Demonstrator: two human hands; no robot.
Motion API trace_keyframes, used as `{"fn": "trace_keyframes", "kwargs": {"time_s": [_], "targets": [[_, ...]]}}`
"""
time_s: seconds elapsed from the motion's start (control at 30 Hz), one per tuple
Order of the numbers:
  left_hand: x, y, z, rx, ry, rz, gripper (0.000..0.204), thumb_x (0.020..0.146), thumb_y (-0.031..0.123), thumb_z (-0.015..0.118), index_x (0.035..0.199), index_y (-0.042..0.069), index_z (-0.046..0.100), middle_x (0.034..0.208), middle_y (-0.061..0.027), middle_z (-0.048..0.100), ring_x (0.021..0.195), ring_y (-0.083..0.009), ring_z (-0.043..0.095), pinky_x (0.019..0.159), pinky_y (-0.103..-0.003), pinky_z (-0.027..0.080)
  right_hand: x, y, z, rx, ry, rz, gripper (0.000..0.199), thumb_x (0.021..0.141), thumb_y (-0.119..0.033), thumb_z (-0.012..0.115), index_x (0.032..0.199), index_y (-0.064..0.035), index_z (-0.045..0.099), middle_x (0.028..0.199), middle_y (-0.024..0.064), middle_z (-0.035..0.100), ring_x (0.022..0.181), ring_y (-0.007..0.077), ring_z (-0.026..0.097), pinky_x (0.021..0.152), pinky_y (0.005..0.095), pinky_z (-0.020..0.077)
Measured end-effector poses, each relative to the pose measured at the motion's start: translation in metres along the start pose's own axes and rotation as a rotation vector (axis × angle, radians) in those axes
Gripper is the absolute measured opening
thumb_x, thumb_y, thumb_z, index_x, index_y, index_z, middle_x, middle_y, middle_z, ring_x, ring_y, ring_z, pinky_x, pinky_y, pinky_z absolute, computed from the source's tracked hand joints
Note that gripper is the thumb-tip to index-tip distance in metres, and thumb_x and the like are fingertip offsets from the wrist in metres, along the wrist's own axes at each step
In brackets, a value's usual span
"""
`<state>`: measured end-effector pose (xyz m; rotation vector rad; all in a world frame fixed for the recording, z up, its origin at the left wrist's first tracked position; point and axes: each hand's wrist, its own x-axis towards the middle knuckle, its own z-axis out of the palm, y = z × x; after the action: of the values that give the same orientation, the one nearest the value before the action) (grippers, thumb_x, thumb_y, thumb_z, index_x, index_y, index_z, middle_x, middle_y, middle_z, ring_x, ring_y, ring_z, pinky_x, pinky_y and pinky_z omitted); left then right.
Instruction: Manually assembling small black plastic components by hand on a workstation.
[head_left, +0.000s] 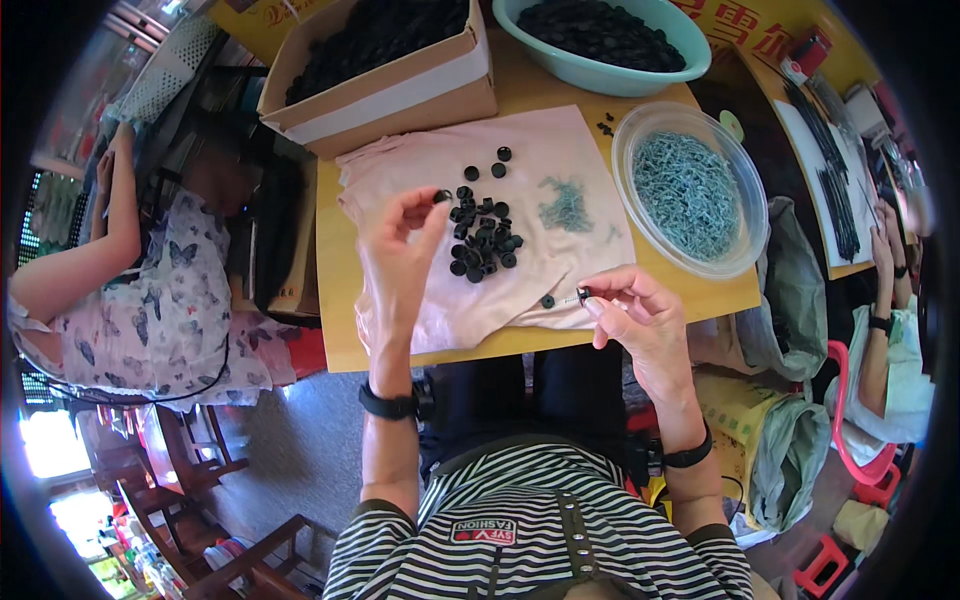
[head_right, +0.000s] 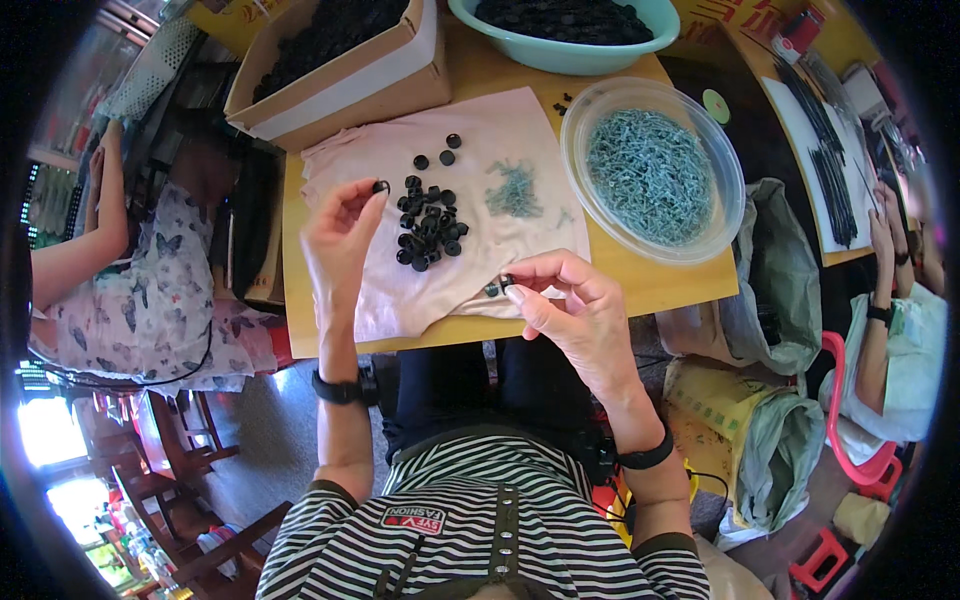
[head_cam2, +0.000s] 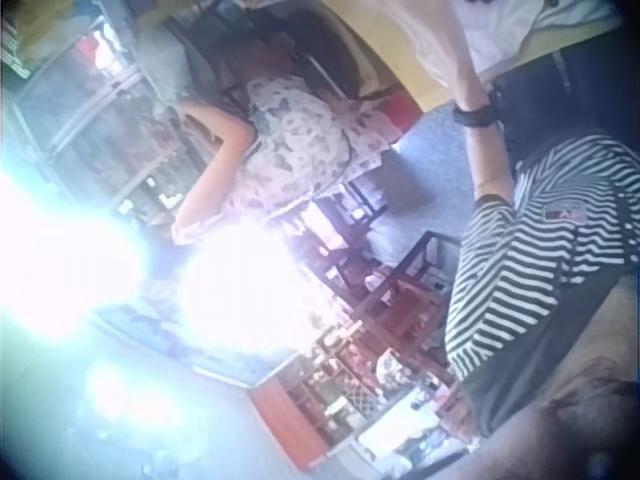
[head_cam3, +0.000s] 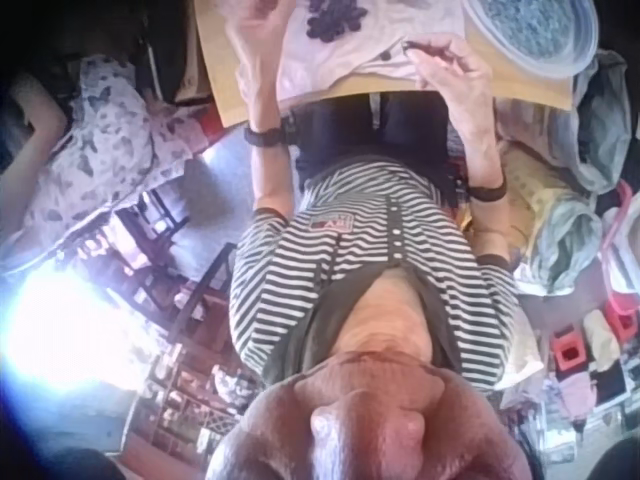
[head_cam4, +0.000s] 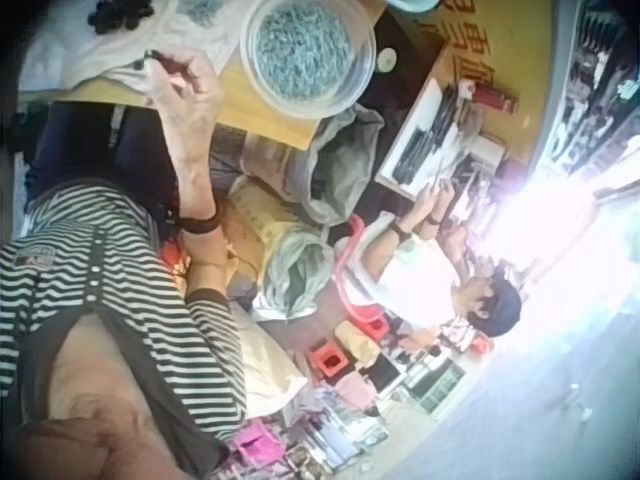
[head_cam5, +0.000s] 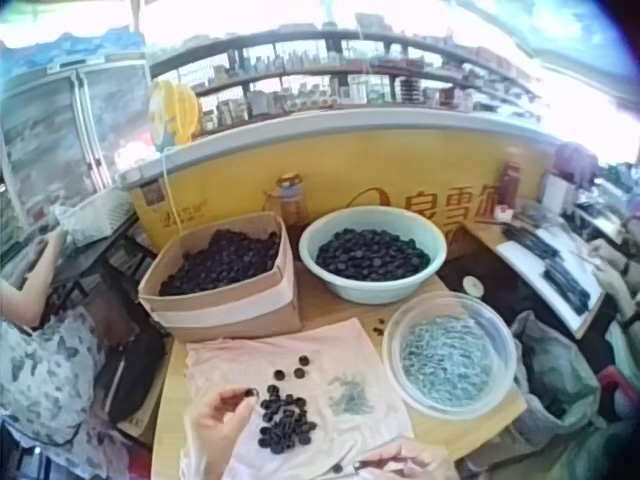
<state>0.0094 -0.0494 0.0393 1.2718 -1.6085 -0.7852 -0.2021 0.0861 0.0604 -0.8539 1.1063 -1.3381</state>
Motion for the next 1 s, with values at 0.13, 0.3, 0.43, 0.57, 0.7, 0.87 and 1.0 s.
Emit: {"fn": "trace_keyframes", "kwargs": {"time_s": [0.13, 0.3, 0.43, 0.57, 0.7, 0.87, 1.0], "targets": [[-0.041, 0.047, 0.003, -0.814, -0.128, -0.085, 0.023, 0.080, -0.004, 0.063, 0.103, -0.005, 0.059, 0.094, -0.0105, 0.064, 0.079, -0.0143, 0.064, 0.072, -0.024, 0.052, -0.008, -0.023, 0.011, 0.047, -0.034, -0.073, 0.020, 0.085, -0.007, 0.064, 0.104, 0.0003, 0.062, 0.092, 0.0032, 0.061, 0.075, 0.0056, 0.055, 0.060, 0.0189, 0.0474], [-0.070, 0.066, 0.015, -1.073, -0.275, -0.041, 0.025, 0.080, -0.006, 0.062, 0.105, -0.003, 0.058, 0.090, -0.0075, 0.063, 0.078, -0.0143, 0.063, 0.072, -0.027, 0.053, -0.016, -0.033, 0.024, 0.070, -0.016, -0.166, 0.021, 0.086, -0.009, 0.064, 0.105, -0.0003, 0.062, 0.092, 0.0033, 0.063, 0.076, 0.0063, 0.057, 0.062, 0.0186, 0.0469], [-0.078, 0.069, 0.020, -1.075, -0.283, -0.041, 0.023, 0.081, -0.006, 0.061, 0.104, -0.002, 0.058, 0.094, -0.0087, 0.062, 0.079, -0.0149, 0.063, 0.072, -0.027, 0.053, -0.016, -0.032, 0.022, 0.143, -0.024, -0.166, 0.022, 0.088, -0.014, 0.061, 0.106, -0.0003, 0.062, 0.094, 0.0045, 0.065, 0.083, 0.0078, 0.061, 0.064, 0.0209, 0.0484], [-0.090, 0.070, 0.027, -1.100, -0.319, -0.050, 0.022, 0.082, -0.007, 0.060, 0.103, -0.003, 0.059, 0.099, -0.0100, 0.061, 0.080, -0.0162, 0.064, 0.074, -0.029, 0.054, -0.023, -0.023, 0.013, 0.211, -0.039, -0.111, 0.024, 0.089, -0.016, 0.060, 0.107, -0.0005, 0.061, 0.092, 0.0056, 0.065, 0.083, 0.0100, 0.062, 0.064, 0.0221, 0.0503], [-0.096, 0.072, 0.030, -1.111, -0.328, -0.076, 0.020, 0.082, -0.007, 0.060, 0.102, -0.002, 0.059, 0.100, -0.0107, 0.061, 0.086, -0.0170, 0.063, 0.076, -0.029, 0.054, -0.028, -0.021, 0.010, 0.265, -0.040, -0.079, 0.024, 0.089, -0.017, 0.060, 0.107, -0.0006, 0.061, 0.094, 0.0063, 0.065, 0.083, 0.0106, 0.062, 0.063, 0.0225, 0.0508], [-0.100, 0.068, 0.033, -1.150, -0.341, -0.048, 0.019, 0.082, -0.006, 0.061, 0.101, -0.002, 0.059, 0.102, -0.0111, 0.061, 0.088, -0.0171, 0.063, 0.079, -0.030, 0.054, -0.033, -0.020, 0.008, 0.202, -0.001, -0.098, 0.024, 0.089, -0.017, 0.060, 0.107, -0.0008, 0.061, 0.096, 0.0076, 0.065, 0.084, 0.0120, 0.063, 0.062, 0.0233, 0.0530], [-0.102, 0.069, 0.031, -1.095, -0.315, -0.135, 0.020, 0.082, -0.006, 0.061, 0.102, -0.002, 0.059, 0.100, -0.0103, 0.063, 0.088, -0.0166, 0.063, 0.082, -0.030, 0.052, -0.032, -0.018, 0.007, 0.267, -0.013, -0.077, 0.026, 0.090, -0.018, 0.059, 0.108, 0.0000, 0.059, 0.097, 0.0094, 0.065, 0.086, 0.0137, 0.064, 0.063, 0.0247, 0.0559]]}}
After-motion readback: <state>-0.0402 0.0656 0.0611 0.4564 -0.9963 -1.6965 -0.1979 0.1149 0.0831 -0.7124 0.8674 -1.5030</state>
